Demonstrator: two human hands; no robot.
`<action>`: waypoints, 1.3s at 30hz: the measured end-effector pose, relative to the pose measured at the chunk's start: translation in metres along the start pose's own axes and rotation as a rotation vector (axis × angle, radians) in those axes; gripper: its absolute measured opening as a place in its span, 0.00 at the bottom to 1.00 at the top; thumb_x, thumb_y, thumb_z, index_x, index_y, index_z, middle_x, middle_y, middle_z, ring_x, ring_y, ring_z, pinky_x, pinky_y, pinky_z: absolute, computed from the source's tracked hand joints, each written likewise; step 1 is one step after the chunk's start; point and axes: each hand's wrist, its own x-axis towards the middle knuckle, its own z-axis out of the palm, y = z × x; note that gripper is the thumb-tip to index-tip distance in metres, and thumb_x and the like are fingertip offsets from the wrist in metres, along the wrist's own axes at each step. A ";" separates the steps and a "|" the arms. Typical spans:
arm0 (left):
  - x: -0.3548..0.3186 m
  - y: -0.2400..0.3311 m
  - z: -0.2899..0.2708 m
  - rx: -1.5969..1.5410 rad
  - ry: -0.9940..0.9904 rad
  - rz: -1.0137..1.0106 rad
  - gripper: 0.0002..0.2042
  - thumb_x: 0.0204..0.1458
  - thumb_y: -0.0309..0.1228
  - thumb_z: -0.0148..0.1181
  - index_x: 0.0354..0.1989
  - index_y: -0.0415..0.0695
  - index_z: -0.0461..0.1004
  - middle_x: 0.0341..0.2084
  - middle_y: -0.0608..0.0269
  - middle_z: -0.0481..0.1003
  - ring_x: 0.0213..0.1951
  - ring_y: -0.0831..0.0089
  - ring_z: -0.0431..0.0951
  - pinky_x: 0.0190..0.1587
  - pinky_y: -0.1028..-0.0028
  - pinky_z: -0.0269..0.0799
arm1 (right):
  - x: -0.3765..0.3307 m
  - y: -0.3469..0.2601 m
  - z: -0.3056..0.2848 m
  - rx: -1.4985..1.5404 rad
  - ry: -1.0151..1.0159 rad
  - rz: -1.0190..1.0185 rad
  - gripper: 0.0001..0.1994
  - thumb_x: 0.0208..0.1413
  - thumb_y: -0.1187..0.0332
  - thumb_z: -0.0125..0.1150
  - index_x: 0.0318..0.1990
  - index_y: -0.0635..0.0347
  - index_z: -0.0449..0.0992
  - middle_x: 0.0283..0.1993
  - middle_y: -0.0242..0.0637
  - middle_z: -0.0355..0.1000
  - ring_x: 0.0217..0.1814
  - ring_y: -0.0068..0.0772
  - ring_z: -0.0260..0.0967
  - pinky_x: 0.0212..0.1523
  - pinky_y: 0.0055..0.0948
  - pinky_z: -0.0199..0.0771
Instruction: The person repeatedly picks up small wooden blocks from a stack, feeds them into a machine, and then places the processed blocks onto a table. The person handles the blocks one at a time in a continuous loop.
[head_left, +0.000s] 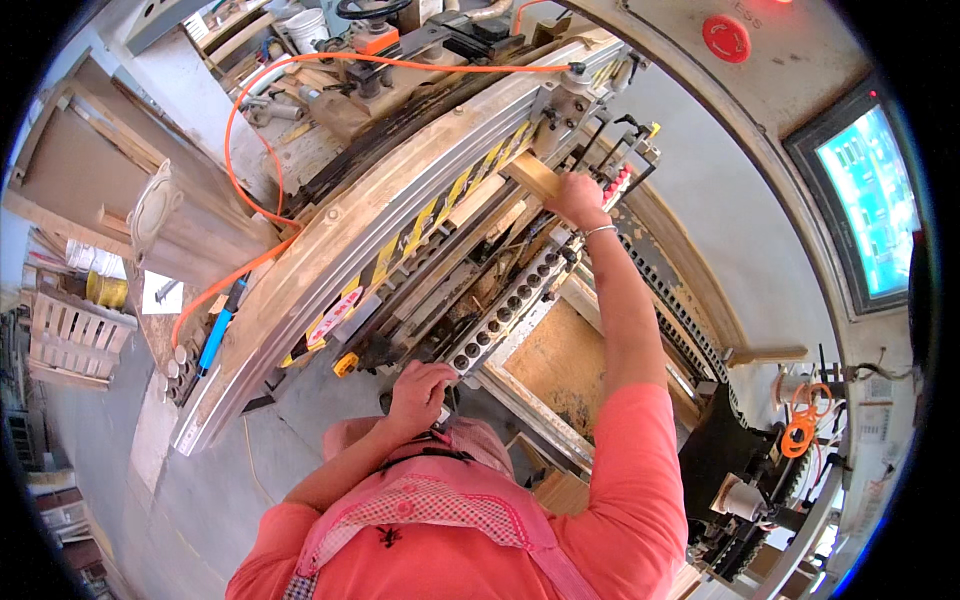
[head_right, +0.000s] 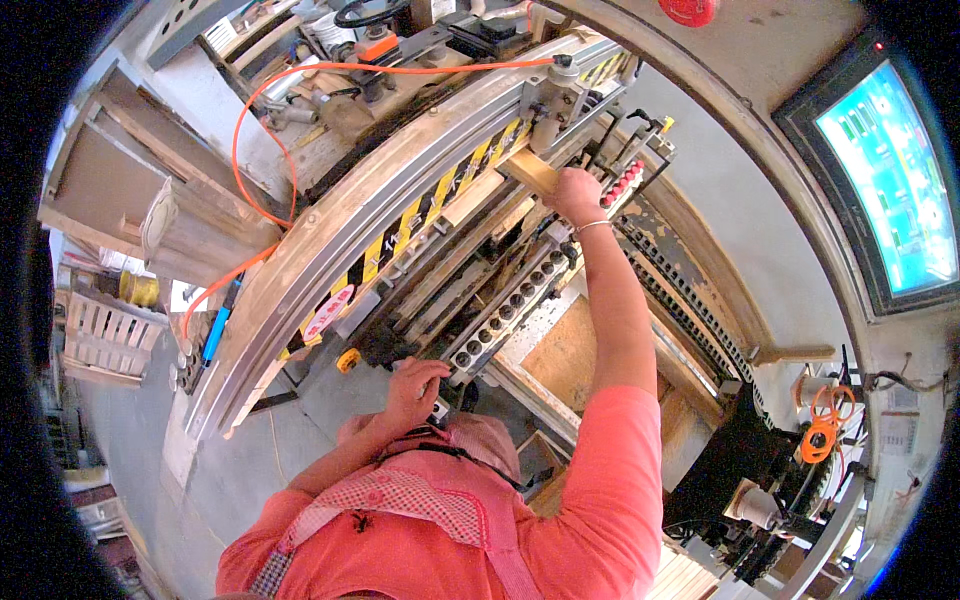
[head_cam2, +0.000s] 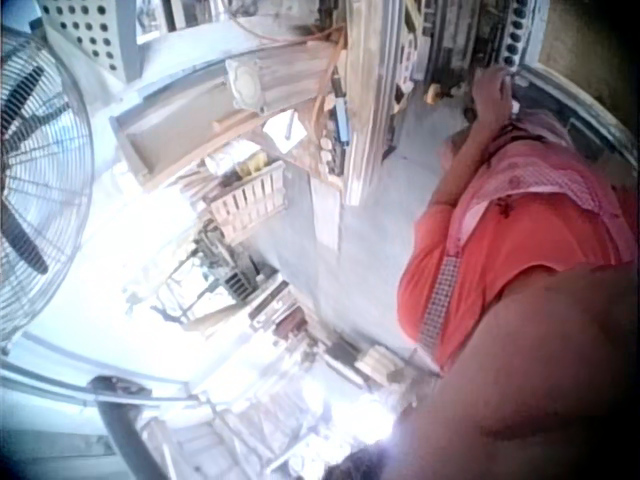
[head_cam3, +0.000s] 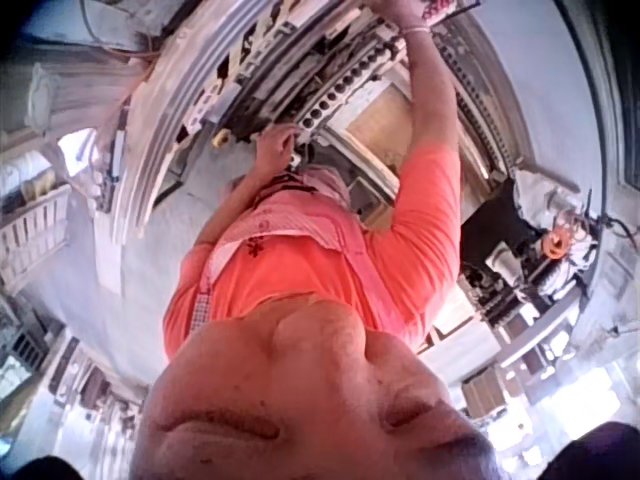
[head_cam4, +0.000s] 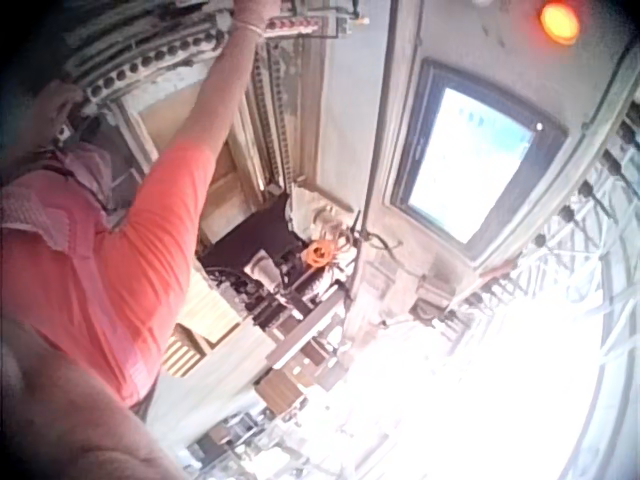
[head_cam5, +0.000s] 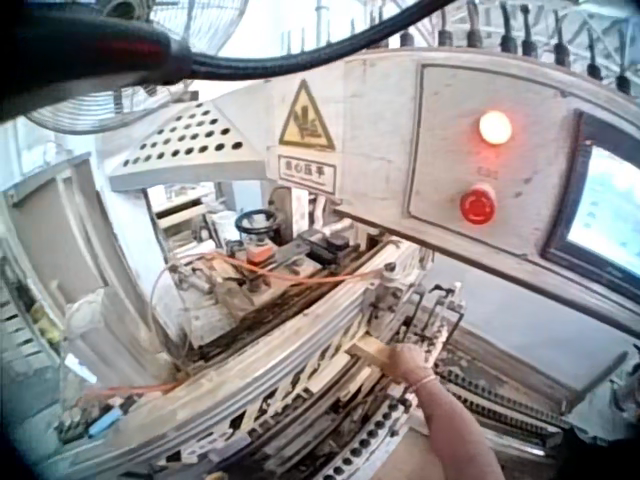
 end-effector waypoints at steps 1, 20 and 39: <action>0.001 0.001 0.000 -0.006 0.005 -0.017 0.09 0.41 0.17 0.53 0.32 0.42 0.72 0.33 0.60 0.75 0.30 0.59 0.71 0.34 0.68 0.65 | 0.001 0.000 -0.003 0.016 -0.002 -0.003 0.18 0.32 0.58 0.69 0.30 0.61 0.78 0.31 0.46 0.75 0.35 0.44 0.74 0.37 0.37 0.75; 0.047 0.007 0.031 -0.946 -0.162 -0.534 0.23 0.48 0.24 0.60 0.52 0.39 0.61 0.43 0.61 0.71 0.45 0.75 0.71 0.47 0.75 0.68 | -0.206 -0.075 -0.047 0.645 -0.264 -0.518 0.18 0.30 0.62 0.68 0.30 0.64 0.75 0.26 0.41 0.71 0.27 0.35 0.69 0.30 0.31 0.69; 0.011 -0.012 0.028 -0.842 -0.095 -0.224 0.14 0.49 0.20 0.48 0.45 0.41 0.57 0.42 0.53 0.68 0.46 0.70 0.68 0.50 0.68 0.64 | 0.002 0.007 0.019 0.020 -0.029 0.083 0.19 0.30 0.56 0.69 0.29 0.59 0.78 0.33 0.42 0.75 0.38 0.42 0.73 0.38 0.35 0.75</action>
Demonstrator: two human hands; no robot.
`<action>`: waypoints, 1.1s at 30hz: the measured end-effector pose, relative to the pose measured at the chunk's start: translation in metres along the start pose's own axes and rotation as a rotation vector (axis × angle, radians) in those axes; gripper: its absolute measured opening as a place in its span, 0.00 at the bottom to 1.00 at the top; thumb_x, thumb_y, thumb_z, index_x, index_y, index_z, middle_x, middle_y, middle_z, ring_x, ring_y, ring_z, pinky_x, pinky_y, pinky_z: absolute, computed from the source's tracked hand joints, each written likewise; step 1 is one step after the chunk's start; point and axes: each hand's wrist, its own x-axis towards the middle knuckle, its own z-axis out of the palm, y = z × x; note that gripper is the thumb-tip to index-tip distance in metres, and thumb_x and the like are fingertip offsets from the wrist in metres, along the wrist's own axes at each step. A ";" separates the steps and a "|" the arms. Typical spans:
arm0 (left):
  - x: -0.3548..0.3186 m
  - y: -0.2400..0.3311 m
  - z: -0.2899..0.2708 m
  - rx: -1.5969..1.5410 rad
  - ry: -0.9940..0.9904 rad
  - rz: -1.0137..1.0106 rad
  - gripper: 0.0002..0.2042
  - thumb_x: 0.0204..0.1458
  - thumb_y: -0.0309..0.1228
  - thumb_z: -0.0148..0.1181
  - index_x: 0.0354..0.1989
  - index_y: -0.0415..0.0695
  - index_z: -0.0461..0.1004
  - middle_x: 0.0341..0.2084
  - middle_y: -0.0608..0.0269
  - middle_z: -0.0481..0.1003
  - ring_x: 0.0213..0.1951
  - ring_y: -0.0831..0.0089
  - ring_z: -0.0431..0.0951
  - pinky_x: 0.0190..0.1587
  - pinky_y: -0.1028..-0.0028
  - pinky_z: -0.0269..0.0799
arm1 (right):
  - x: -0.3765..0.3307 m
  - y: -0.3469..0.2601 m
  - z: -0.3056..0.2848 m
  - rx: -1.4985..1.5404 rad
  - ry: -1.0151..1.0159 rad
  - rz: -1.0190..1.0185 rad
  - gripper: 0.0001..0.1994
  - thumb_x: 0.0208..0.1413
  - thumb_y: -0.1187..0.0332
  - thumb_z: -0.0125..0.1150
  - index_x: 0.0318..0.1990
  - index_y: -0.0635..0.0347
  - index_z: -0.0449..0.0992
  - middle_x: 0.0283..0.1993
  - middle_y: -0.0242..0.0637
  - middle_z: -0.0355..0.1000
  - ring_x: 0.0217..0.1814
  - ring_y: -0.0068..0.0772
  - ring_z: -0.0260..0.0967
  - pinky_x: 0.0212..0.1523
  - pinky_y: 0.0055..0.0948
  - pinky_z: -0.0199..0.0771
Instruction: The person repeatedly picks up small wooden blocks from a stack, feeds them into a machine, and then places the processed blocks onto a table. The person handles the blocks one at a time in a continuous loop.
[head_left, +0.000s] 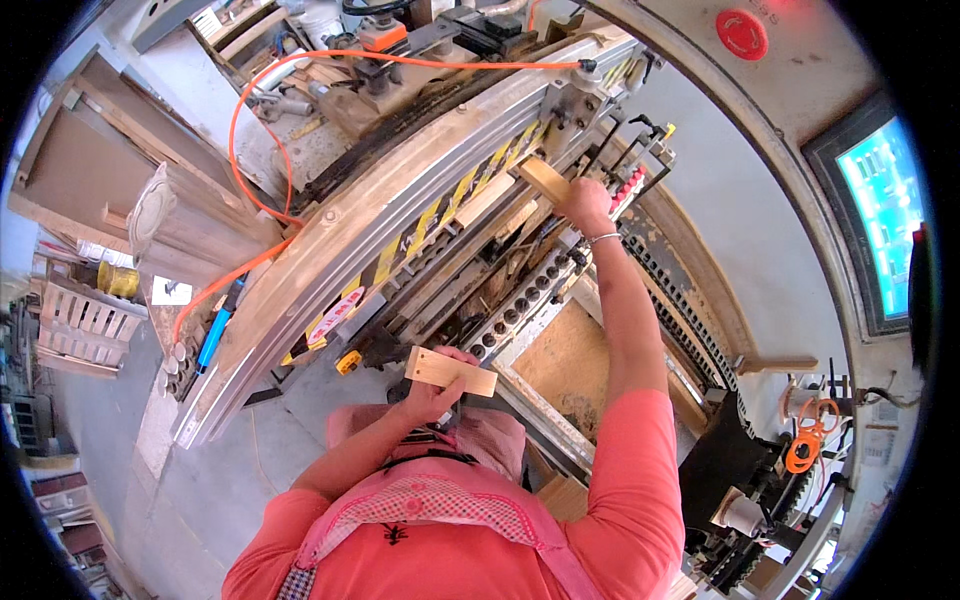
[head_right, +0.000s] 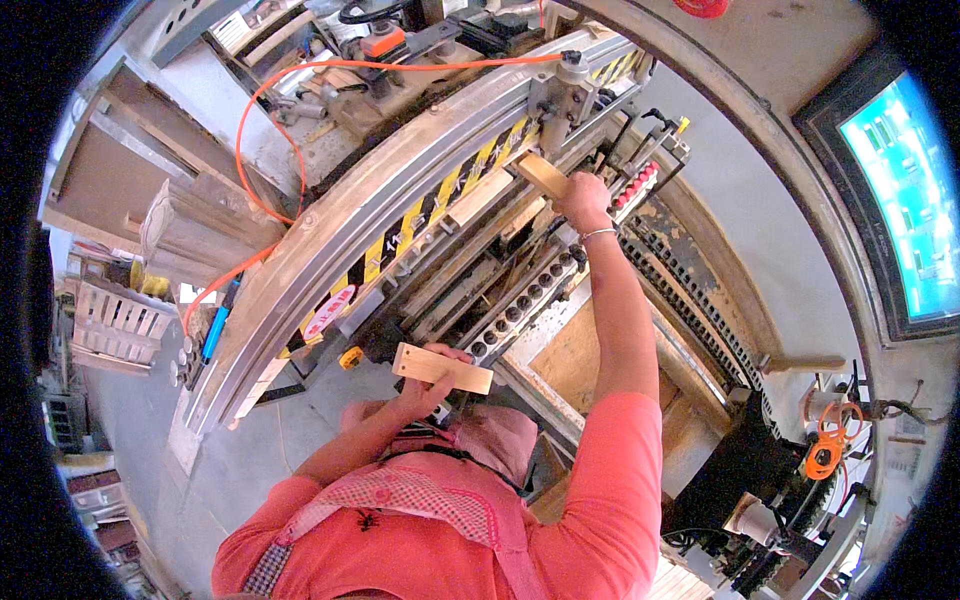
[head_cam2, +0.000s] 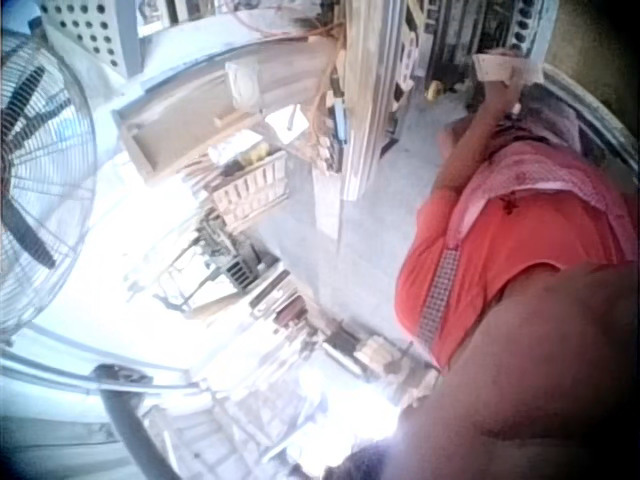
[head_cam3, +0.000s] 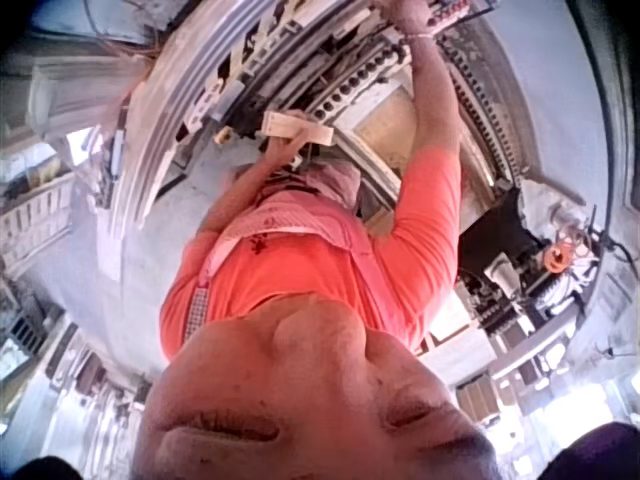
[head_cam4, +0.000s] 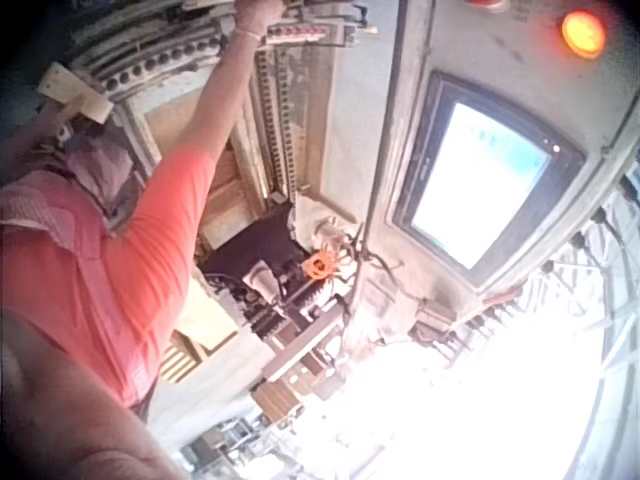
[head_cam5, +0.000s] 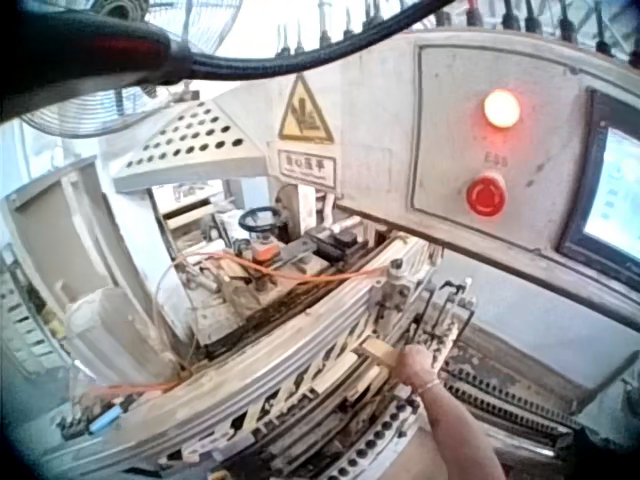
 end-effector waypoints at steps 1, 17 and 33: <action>-0.001 0.001 0.002 -0.034 0.018 -0.013 0.14 0.49 0.19 0.48 0.44 0.40 0.58 0.42 0.54 0.67 0.46 0.71 0.68 0.49 0.70 0.64 | -0.001 0.000 0.000 0.004 -0.010 0.009 0.19 0.31 0.56 0.69 0.30 0.59 0.79 0.34 0.42 0.75 0.39 0.41 0.73 0.39 0.34 0.75; 0.002 0.007 0.001 0.000 0.001 -0.039 0.15 0.49 0.17 0.47 0.46 0.39 0.56 0.43 0.52 0.67 0.47 0.70 0.67 0.52 0.69 0.62 | -0.016 -0.007 -0.003 0.025 0.149 -0.073 0.22 0.37 0.49 0.66 0.29 0.61 0.76 0.28 0.43 0.74 0.39 0.41 0.72 0.38 0.35 0.73; 0.008 0.003 -0.002 -0.092 -0.009 -0.007 0.14 0.49 0.18 0.48 0.45 0.40 0.57 0.42 0.53 0.68 0.44 0.72 0.68 0.50 0.71 0.64 | -0.020 -0.014 -0.008 -0.071 0.074 -0.010 0.22 0.43 0.48 0.62 0.33 0.61 0.76 0.34 0.43 0.75 0.40 0.41 0.73 0.41 0.35 0.73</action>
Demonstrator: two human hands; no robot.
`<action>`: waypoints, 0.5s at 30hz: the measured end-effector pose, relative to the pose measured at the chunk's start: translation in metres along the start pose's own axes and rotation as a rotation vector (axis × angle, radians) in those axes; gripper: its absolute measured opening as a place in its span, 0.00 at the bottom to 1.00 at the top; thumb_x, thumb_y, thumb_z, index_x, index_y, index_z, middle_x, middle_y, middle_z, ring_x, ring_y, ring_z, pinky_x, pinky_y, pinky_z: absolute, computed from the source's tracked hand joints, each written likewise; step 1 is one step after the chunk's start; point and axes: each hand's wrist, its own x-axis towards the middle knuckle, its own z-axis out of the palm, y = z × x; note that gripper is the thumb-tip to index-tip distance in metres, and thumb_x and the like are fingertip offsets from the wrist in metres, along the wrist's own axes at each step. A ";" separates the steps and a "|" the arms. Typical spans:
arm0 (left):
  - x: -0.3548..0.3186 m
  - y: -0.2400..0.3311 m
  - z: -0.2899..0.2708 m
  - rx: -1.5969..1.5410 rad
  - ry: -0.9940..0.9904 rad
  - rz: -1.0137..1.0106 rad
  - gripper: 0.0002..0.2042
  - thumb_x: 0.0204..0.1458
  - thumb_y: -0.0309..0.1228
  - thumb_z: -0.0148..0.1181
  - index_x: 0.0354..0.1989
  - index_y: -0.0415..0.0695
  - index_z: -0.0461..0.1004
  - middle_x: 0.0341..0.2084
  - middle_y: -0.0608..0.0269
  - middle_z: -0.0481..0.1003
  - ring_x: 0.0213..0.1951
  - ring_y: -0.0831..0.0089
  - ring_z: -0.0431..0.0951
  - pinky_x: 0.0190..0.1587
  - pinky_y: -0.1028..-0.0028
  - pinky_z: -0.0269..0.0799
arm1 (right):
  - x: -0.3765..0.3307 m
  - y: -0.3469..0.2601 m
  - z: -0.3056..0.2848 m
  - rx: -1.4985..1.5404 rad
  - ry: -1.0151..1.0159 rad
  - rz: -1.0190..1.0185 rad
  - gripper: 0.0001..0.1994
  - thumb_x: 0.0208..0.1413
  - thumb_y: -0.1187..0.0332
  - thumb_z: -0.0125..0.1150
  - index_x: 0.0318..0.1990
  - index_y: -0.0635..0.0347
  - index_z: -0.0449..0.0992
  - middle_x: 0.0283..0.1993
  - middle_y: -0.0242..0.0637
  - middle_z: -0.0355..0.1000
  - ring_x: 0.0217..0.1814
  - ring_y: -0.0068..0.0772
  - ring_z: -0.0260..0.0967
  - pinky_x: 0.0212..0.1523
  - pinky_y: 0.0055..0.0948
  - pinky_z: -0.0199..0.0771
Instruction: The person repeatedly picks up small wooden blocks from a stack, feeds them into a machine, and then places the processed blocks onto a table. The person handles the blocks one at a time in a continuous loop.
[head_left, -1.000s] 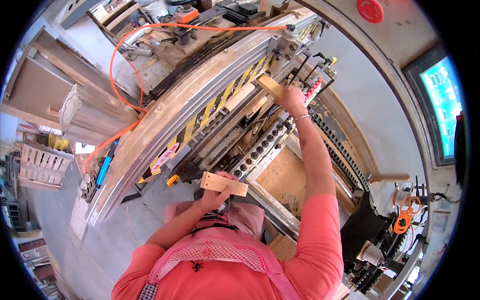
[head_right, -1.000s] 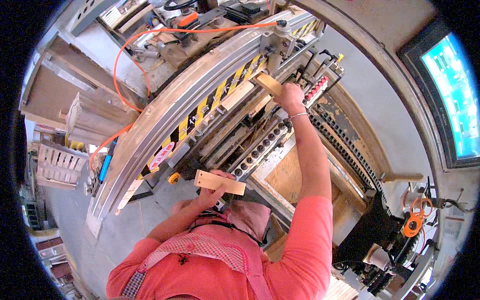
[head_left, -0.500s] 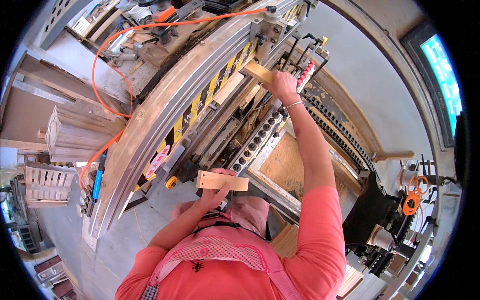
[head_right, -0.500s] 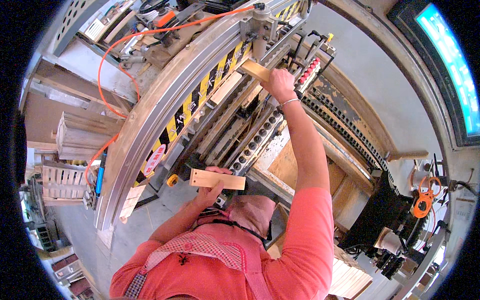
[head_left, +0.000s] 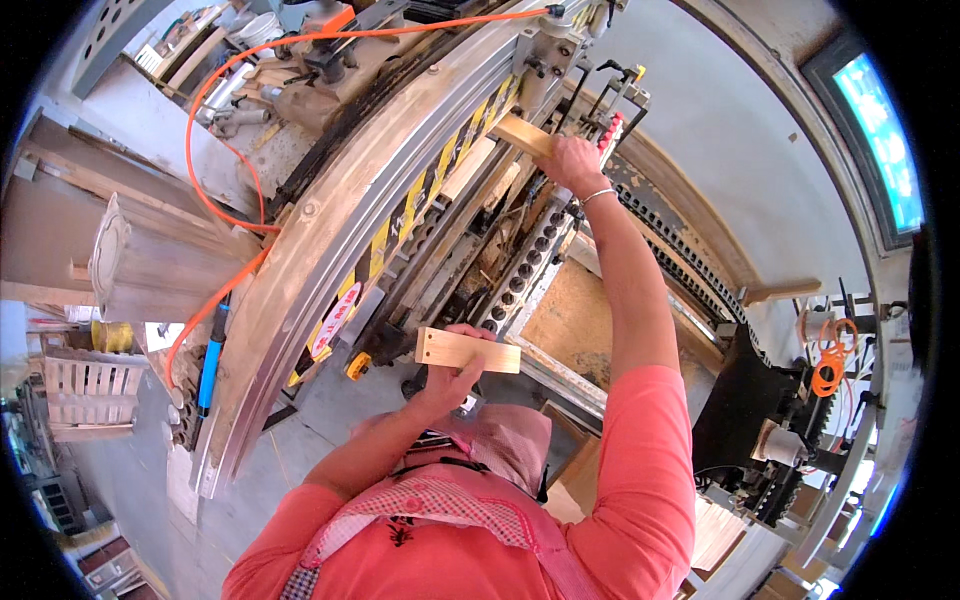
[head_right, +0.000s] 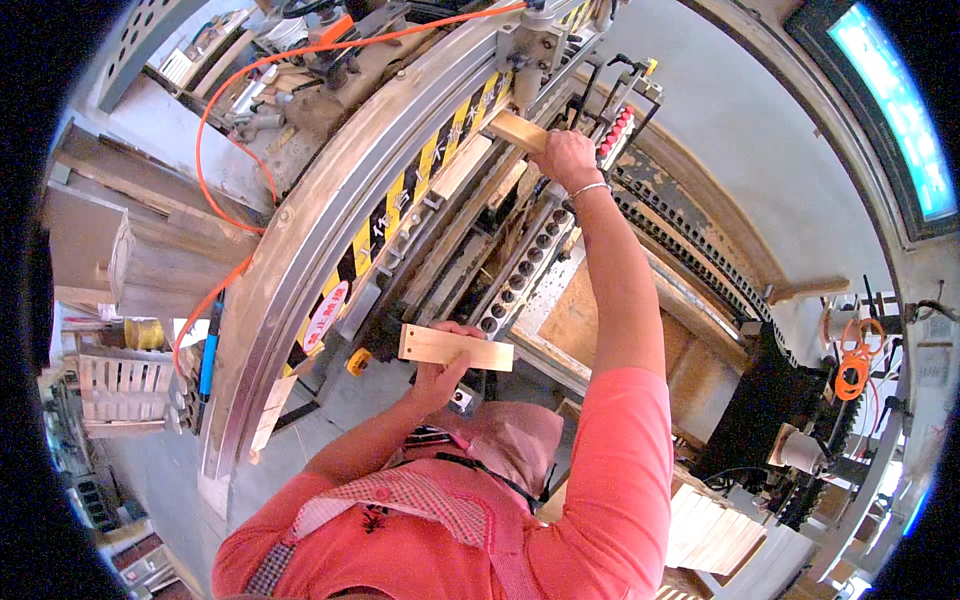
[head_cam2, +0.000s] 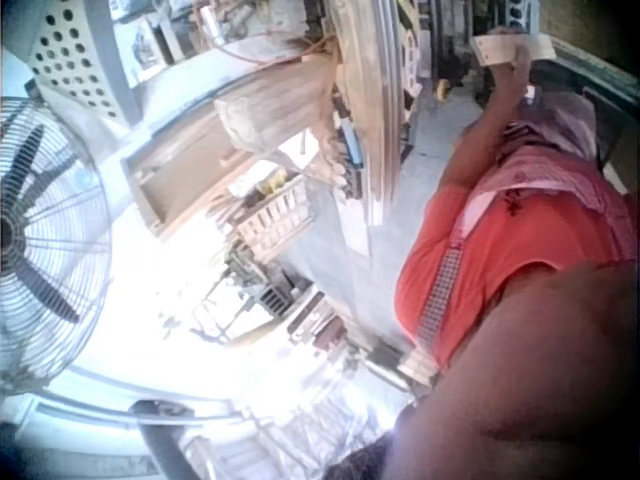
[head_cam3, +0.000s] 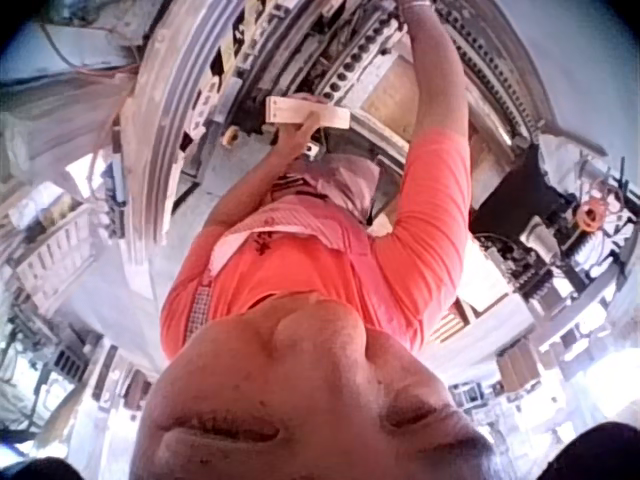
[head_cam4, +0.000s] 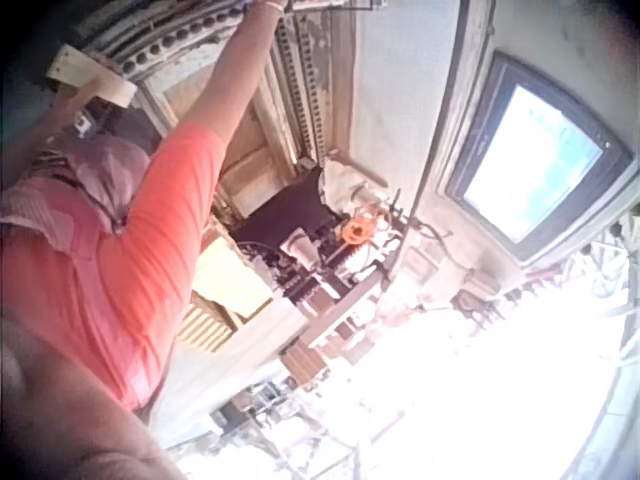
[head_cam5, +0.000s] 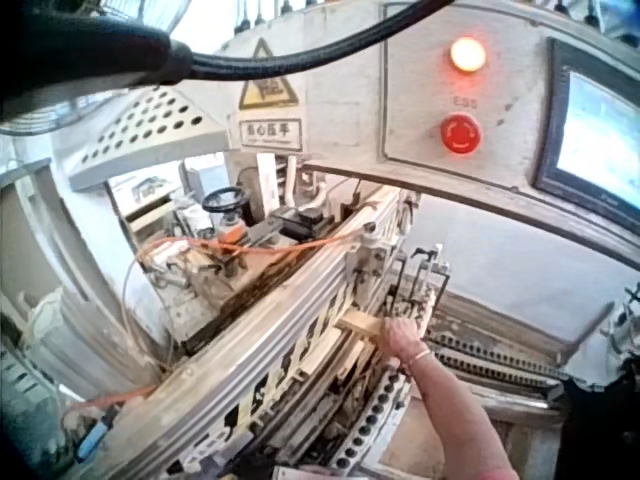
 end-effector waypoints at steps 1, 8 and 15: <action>0.000 0.000 0.000 0.000 0.002 0.001 0.14 0.49 0.18 0.49 0.45 0.40 0.57 0.42 0.53 0.68 0.44 0.72 0.68 0.50 0.71 0.64 | 0.001 0.000 0.001 -0.007 0.011 -0.008 0.22 0.44 0.48 0.61 0.33 0.61 0.76 0.34 0.42 0.75 0.40 0.41 0.73 0.41 0.35 0.73; -0.004 -0.005 -0.005 0.022 -0.009 -0.032 0.15 0.50 0.19 0.49 0.45 0.41 0.57 0.43 0.54 0.67 0.44 0.74 0.67 0.50 0.72 0.63 | 0.010 -0.001 0.010 0.047 0.001 -0.075 0.21 0.46 0.50 0.59 0.34 0.63 0.75 0.32 0.48 0.74 0.36 0.47 0.73 0.37 0.39 0.73; -0.004 -0.001 -0.002 -0.004 0.012 -0.065 0.15 0.49 0.19 0.48 0.45 0.41 0.57 0.44 0.53 0.67 0.46 0.72 0.67 0.51 0.71 0.63 | 0.008 -0.005 0.006 0.061 0.030 -0.061 0.20 0.45 0.51 0.59 0.30 0.64 0.75 0.30 0.48 0.75 0.35 0.45 0.74 0.37 0.38 0.74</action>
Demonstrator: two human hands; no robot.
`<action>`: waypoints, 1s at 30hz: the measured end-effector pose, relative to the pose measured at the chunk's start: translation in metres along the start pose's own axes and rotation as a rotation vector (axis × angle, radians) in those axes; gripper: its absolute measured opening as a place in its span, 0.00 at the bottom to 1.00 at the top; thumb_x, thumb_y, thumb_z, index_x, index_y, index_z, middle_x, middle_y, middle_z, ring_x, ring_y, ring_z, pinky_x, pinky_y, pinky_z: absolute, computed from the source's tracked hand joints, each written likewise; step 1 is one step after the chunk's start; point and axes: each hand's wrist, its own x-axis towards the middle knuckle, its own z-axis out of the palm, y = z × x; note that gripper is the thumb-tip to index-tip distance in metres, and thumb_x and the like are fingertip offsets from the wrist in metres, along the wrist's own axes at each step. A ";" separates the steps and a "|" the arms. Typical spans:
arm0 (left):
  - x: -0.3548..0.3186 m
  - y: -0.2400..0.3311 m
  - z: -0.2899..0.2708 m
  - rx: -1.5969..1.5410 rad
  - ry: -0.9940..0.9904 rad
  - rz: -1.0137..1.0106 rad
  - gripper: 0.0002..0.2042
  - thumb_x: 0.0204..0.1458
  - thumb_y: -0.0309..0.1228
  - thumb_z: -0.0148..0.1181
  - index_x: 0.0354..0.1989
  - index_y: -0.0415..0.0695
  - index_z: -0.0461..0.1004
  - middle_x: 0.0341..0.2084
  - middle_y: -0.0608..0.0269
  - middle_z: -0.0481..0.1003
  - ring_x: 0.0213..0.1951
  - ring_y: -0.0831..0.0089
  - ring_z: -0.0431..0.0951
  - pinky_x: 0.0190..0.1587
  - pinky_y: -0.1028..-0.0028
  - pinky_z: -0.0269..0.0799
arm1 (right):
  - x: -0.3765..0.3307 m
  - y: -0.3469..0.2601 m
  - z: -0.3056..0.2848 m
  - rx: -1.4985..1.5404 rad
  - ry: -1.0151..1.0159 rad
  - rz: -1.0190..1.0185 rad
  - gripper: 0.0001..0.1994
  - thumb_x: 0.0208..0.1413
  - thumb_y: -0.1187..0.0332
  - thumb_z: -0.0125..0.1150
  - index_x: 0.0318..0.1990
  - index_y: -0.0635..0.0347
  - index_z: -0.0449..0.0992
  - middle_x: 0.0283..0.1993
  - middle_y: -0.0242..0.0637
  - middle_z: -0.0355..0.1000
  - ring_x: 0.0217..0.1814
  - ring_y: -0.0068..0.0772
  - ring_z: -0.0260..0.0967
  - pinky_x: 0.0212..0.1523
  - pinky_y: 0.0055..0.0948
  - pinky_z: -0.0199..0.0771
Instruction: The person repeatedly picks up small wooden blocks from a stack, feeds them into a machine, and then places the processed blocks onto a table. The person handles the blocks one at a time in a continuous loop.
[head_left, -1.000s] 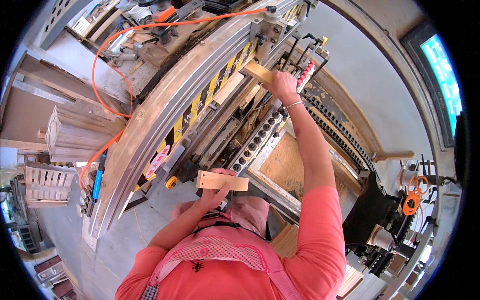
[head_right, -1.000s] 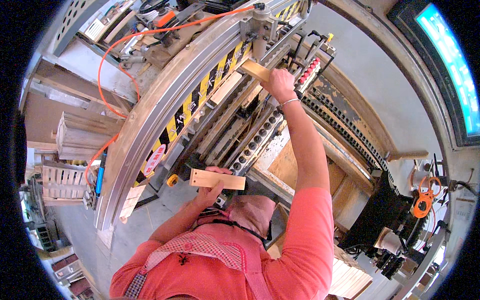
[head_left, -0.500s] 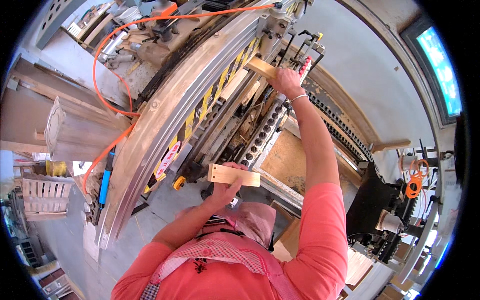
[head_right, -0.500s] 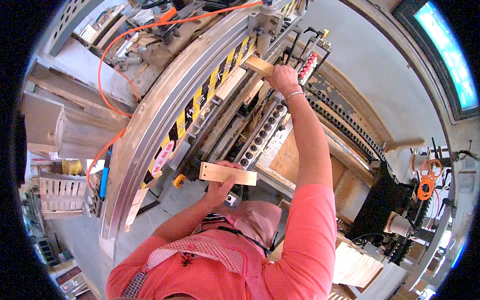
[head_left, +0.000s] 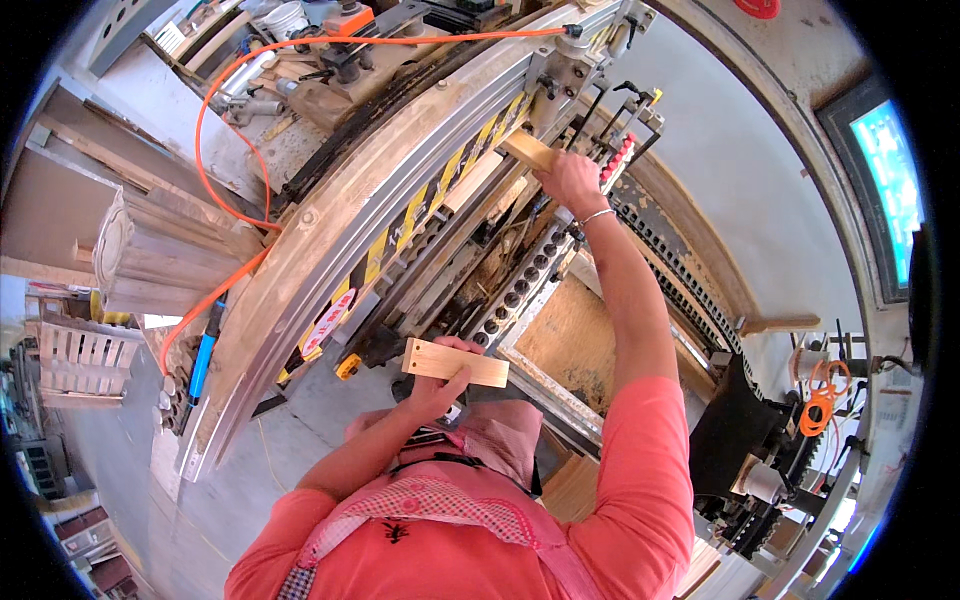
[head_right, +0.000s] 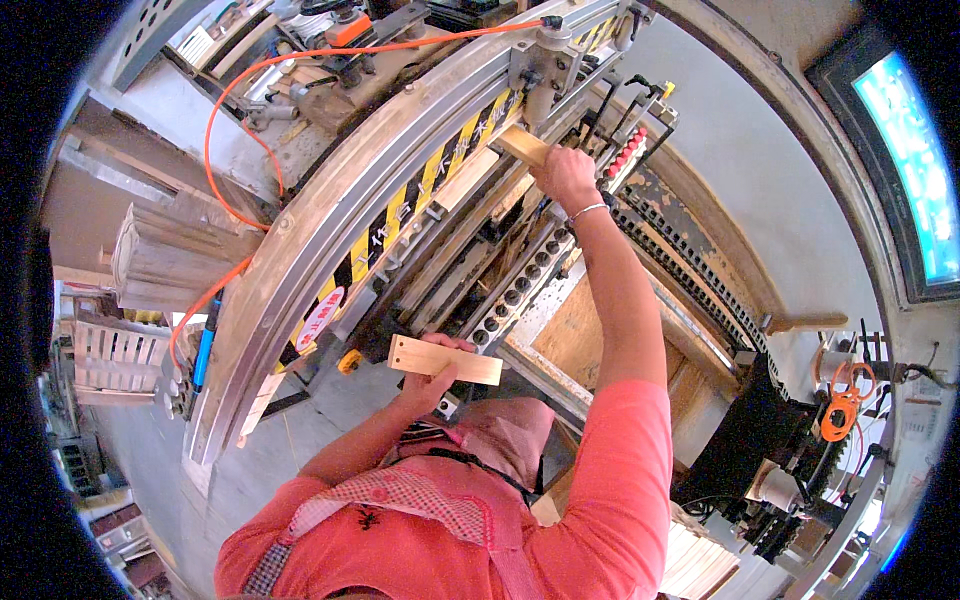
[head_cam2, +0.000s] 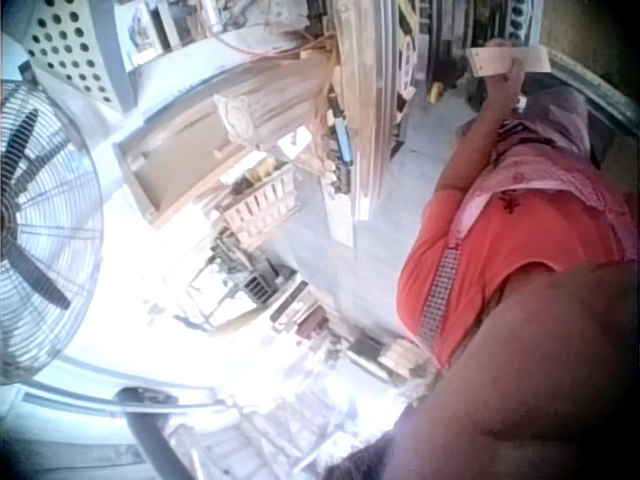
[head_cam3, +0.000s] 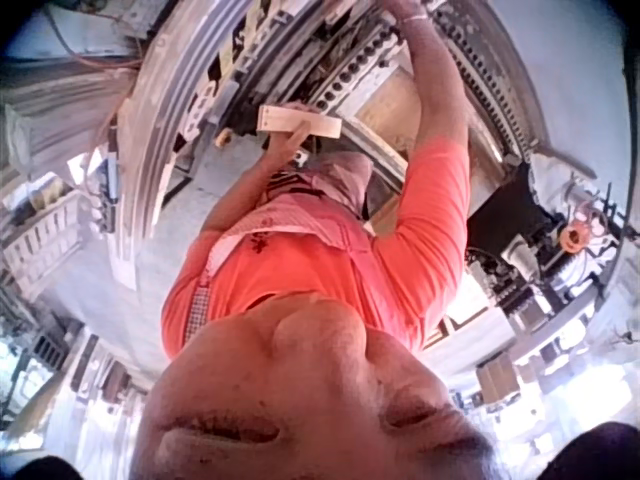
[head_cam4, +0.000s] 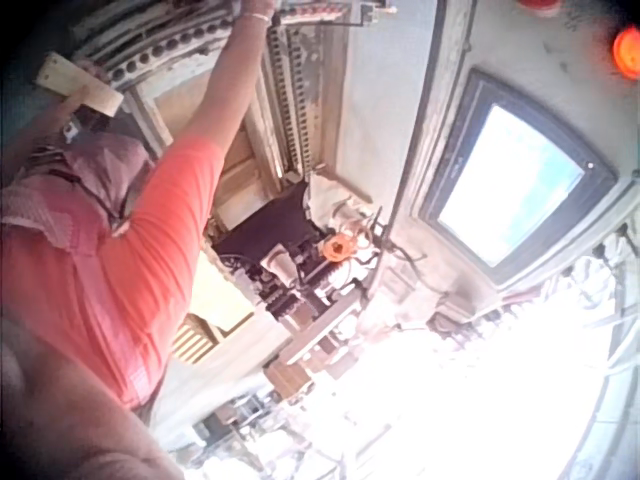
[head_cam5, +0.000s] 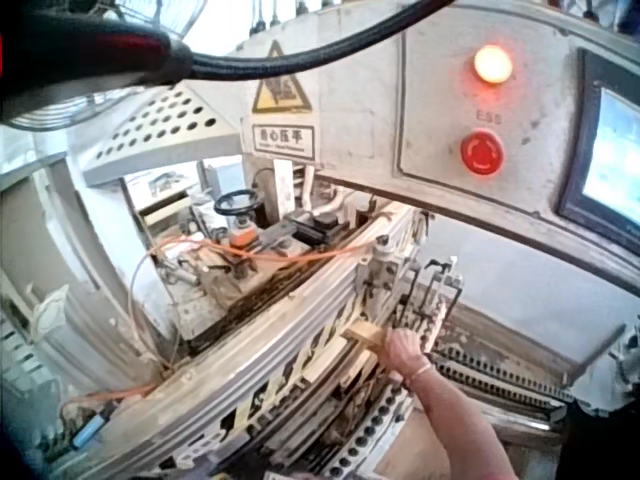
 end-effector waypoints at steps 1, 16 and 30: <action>0.000 0.002 0.001 0.007 -0.003 0.005 0.15 0.49 0.19 0.48 0.46 0.41 0.57 0.44 0.54 0.67 0.46 0.72 0.67 0.51 0.71 0.63 | 0.000 0.001 0.000 -0.010 0.002 -0.007 0.20 0.45 0.51 0.59 0.31 0.64 0.75 0.30 0.47 0.75 0.35 0.45 0.74 0.37 0.38 0.74; -0.028 0.029 -0.020 -0.415 0.176 -0.300 0.20 0.52 0.29 0.51 0.54 0.37 0.63 0.44 0.57 0.73 0.37 0.75 0.74 0.32 0.77 0.71 | 0.001 0.000 -0.002 -0.025 0.012 -0.111 0.22 0.47 0.49 0.57 0.33 0.63 0.75 0.31 0.48 0.74 0.35 0.49 0.73 0.36 0.42 0.73; -0.150 0.047 -0.063 -0.355 0.698 -0.353 0.14 0.49 0.30 0.59 0.43 0.38 0.71 0.32 0.64 0.74 0.30 0.77 0.73 0.32 0.78 0.70 | 0.005 0.003 0.011 -0.156 0.019 -0.152 0.28 0.52 0.42 0.46 0.39 0.62 0.73 0.34 0.54 0.73 0.38 0.56 0.71 0.38 0.48 0.71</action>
